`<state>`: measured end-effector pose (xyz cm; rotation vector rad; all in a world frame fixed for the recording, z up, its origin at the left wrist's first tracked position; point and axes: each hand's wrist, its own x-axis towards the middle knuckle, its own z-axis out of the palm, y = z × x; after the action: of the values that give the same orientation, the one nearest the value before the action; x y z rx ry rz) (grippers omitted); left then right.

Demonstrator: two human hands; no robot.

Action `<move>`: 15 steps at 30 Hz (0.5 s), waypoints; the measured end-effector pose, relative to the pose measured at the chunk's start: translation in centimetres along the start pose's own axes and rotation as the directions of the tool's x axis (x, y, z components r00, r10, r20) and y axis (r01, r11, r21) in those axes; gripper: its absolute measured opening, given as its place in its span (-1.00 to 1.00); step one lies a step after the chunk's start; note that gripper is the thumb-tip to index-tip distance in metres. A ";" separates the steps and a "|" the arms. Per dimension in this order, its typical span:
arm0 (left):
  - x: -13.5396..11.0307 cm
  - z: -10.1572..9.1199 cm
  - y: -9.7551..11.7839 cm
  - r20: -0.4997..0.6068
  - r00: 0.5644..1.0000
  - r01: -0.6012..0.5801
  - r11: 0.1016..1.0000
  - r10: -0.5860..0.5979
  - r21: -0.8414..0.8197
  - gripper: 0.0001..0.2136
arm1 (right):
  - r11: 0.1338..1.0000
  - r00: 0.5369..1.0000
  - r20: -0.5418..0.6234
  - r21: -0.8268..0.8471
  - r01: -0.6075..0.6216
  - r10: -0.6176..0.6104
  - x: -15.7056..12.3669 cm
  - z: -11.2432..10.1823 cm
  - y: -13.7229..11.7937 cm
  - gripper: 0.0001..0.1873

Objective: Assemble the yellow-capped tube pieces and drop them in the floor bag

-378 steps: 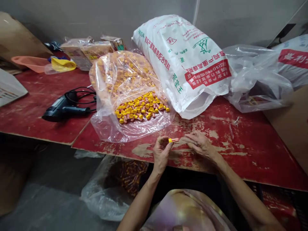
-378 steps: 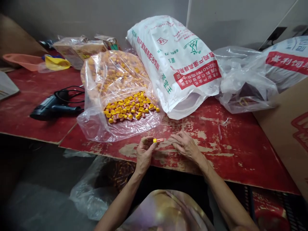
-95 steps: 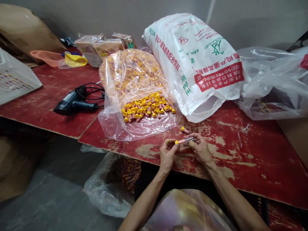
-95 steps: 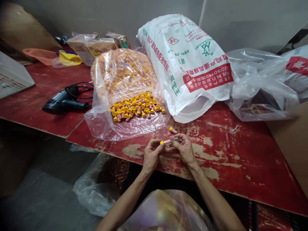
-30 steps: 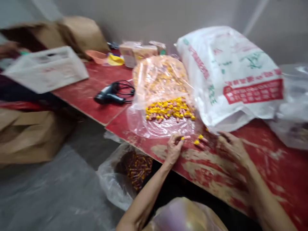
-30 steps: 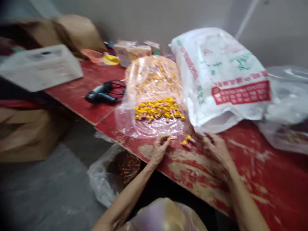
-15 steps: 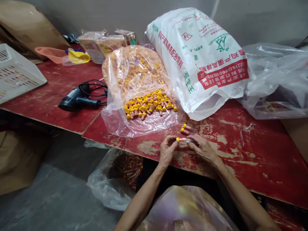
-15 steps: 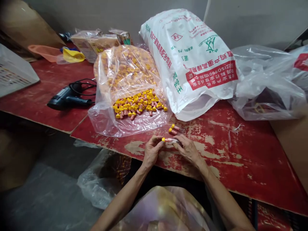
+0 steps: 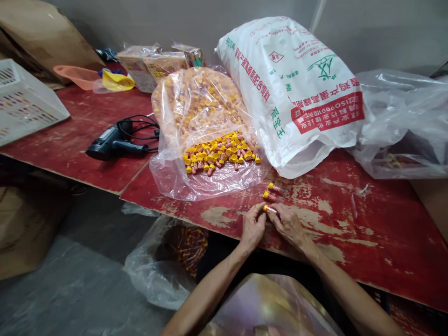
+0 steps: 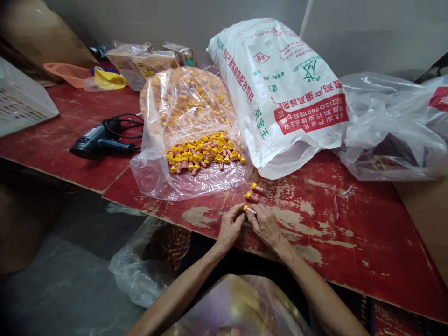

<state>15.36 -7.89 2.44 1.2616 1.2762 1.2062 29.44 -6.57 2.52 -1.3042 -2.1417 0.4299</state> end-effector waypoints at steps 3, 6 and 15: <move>2.9 -1.4 1.1 0.011 0.993 -0.116 0.947 0.119 0.300 -0.79 | 0.998 1.000 0.010 -0.069 0.010 -0.009 0.6 -0.2 0.4 -0.75; 7.5 -3.3 1.9 -0.205 0.958 -0.061 0.839 0.202 0.541 -0.84 | 0.966 0.999 -0.030 -0.258 0.006 -0.014 1.2 -0.3 0.4 -0.73; 18.7 -5.8 0.7 -0.156 0.959 0.030 0.462 0.236 0.887 -0.81 | 0.920 0.957 -0.283 -0.356 -0.163 0.060 4.9 -4.3 5.4 -0.75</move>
<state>9.14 10.61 3.83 1.9840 2.2230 0.7457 34.20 0.18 4.49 -1.5994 -1.9839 -0.1229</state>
